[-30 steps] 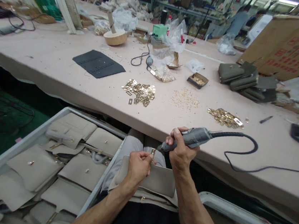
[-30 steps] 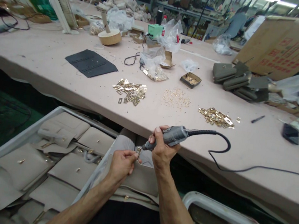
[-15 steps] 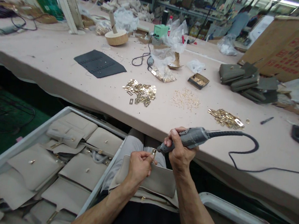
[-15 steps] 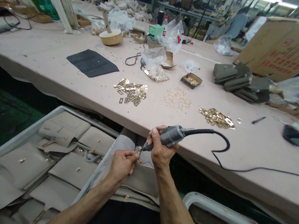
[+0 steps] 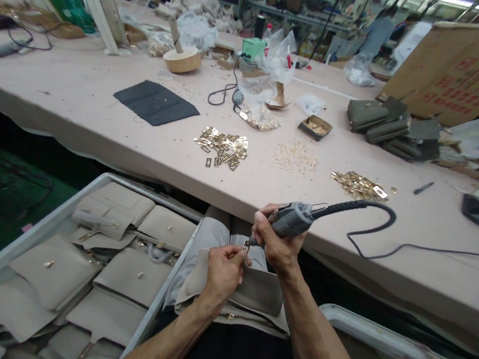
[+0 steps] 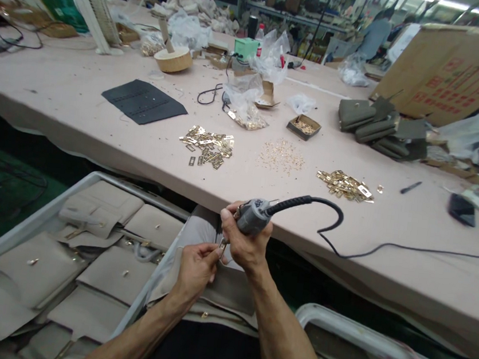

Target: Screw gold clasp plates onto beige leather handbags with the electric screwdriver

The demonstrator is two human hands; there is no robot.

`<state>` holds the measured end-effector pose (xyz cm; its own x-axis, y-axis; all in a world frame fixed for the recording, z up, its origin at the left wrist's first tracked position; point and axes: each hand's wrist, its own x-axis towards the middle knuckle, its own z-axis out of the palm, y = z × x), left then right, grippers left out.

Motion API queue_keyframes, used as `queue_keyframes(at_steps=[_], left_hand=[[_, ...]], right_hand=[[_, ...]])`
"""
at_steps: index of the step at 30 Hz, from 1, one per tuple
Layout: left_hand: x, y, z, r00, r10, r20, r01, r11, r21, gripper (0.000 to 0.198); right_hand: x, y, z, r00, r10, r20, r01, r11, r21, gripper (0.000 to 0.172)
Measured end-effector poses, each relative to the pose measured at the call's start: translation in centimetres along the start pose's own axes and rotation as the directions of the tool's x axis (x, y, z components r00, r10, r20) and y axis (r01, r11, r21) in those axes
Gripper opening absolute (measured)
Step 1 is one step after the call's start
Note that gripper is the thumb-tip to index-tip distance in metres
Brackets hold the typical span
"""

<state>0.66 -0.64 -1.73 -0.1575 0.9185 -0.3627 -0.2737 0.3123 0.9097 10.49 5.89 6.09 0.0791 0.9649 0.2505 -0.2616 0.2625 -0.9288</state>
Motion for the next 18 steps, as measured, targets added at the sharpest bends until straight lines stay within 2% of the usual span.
queue_keyframes(at_steps=[3, 5, 9, 13, 18], left_hand=[[0.1, 0.2, 0.0, 1.0, 0.014, 0.018, -0.014, 1.0, -0.002, 0.031], [0.3, 0.5, 0.1, 0.999, 0.032, 0.009, -0.032, 1.0, 0.001, 0.031], [0.5, 1.0, 0.0, 1.0, 0.018, -0.008, -0.018, 1.0, 0.016, 0.035], [0.5, 0.9, 0.1, 1.0, -0.01, 0.006, 0.01, 1.0, -0.01, 0.04], [0.3, 0.7, 0.7, 0.996, 0.06, -0.067, -0.048, 0.985, 0.165, 0.036]], right_hand=[[0.2, -1.0, -0.6, 0.998, 0.017, 0.06, -0.023, 0.995, 0.098, 0.021], [0.7, -2.1, -1.1, 0.998, -0.017, 0.054, 0.007, 0.984, 0.179, 0.016], [2.3, -4.2, -2.6, 0.997, -0.041, -0.069, 0.059, 0.961, 0.271, 0.019], [3.7, -4.8, -4.5, 0.984, -0.014, -0.179, 0.068, 0.952, 0.299, 0.03], [4.7, -4.6, -6.2, 0.97, 0.007, -0.243, 0.081, 0.932, 0.352, 0.035]])
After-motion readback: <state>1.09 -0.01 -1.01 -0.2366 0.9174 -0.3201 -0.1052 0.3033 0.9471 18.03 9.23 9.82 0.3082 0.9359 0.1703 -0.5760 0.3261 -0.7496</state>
